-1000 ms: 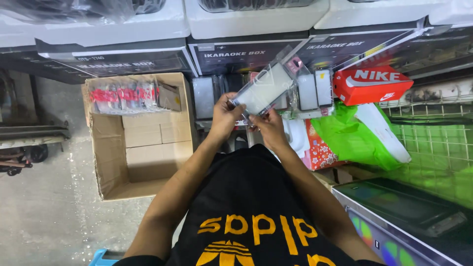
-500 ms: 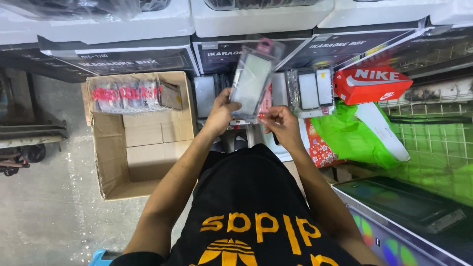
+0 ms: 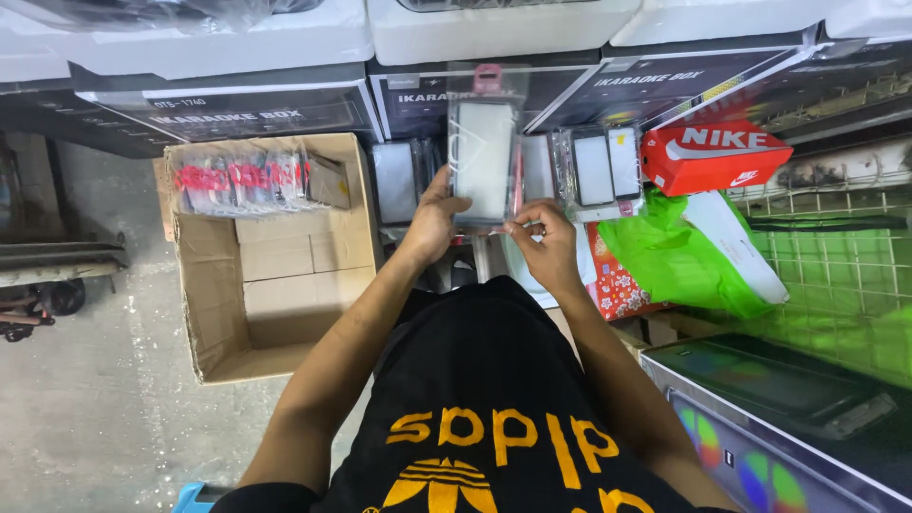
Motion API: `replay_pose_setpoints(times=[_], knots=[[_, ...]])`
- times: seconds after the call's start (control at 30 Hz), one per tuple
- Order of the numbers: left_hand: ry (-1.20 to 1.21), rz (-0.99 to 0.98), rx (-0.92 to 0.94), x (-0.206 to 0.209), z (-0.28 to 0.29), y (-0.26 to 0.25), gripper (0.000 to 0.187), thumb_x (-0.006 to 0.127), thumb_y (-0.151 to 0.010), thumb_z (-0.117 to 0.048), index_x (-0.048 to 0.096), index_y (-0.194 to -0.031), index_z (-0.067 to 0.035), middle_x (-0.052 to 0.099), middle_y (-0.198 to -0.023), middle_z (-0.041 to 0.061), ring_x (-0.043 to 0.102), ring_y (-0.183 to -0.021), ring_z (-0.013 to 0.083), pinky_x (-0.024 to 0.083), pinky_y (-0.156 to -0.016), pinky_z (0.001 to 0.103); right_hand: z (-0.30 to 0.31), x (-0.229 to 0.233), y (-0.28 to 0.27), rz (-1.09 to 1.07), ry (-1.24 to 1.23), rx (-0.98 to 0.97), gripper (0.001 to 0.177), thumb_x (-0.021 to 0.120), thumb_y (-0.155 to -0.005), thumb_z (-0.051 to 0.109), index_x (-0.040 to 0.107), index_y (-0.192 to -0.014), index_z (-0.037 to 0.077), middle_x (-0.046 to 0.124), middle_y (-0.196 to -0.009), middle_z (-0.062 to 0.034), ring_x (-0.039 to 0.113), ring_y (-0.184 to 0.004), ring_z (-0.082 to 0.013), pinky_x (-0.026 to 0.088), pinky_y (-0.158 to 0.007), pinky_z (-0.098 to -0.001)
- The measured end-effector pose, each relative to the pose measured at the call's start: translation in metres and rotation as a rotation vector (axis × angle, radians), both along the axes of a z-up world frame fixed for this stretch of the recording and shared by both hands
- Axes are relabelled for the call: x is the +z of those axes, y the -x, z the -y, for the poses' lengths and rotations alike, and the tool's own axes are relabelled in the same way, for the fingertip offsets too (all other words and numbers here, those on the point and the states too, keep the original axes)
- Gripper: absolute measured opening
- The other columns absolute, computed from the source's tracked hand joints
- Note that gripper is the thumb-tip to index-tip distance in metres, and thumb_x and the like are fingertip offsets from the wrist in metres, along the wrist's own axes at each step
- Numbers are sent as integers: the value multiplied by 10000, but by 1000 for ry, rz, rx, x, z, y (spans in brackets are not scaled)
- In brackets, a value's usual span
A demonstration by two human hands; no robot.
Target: Sorting and checking various mobile phone cases into a cardboard box.
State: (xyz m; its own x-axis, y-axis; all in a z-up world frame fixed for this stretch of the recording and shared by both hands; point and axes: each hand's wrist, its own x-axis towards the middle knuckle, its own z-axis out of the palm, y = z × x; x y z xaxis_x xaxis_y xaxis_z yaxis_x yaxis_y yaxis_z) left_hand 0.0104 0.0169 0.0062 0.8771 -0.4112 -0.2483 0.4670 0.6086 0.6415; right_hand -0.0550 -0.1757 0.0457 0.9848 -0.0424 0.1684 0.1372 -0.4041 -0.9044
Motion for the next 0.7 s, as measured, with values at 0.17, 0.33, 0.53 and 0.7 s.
replay_pose_setpoints(times=[0.17,0.33,0.53,0.7], knots=[[-98,-39,-96,30,-2,3,630,446,-905,84,402,-1503,-107,609,-1319,162,680,-1108,330,646,-768,456,3,-38,-4,-94,-117,-64,155,778,-932,24,627,-935,-11,586,-947,-61,554,-819,-79,483,-655,-236],[-174,-93,-109,36,-2,8,639,462,-897,66,383,-1493,-152,600,-1313,132,691,-1077,278,671,-735,427,-4,-43,-6,-255,-455,-131,148,716,-929,36,570,-908,33,593,-723,-2,604,-622,-48,562,-556,-231],[-389,206,-115,36,1,14,682,607,-798,167,386,-1399,-68,594,-1242,133,680,-1081,230,683,-786,375,-1,-61,-5,-239,-366,-97,172,715,-971,-11,555,-913,14,622,-753,-54,588,-629,-65,489,-571,-217],[-547,234,-83,36,4,19,570,664,-821,81,452,-1345,-2,657,-1091,121,703,-935,233,633,-736,331,-17,-6,-9,-96,-126,-1,639,742,-835,-10,372,-1356,6,661,-1097,-113,673,-960,-137,566,-751,-257]])
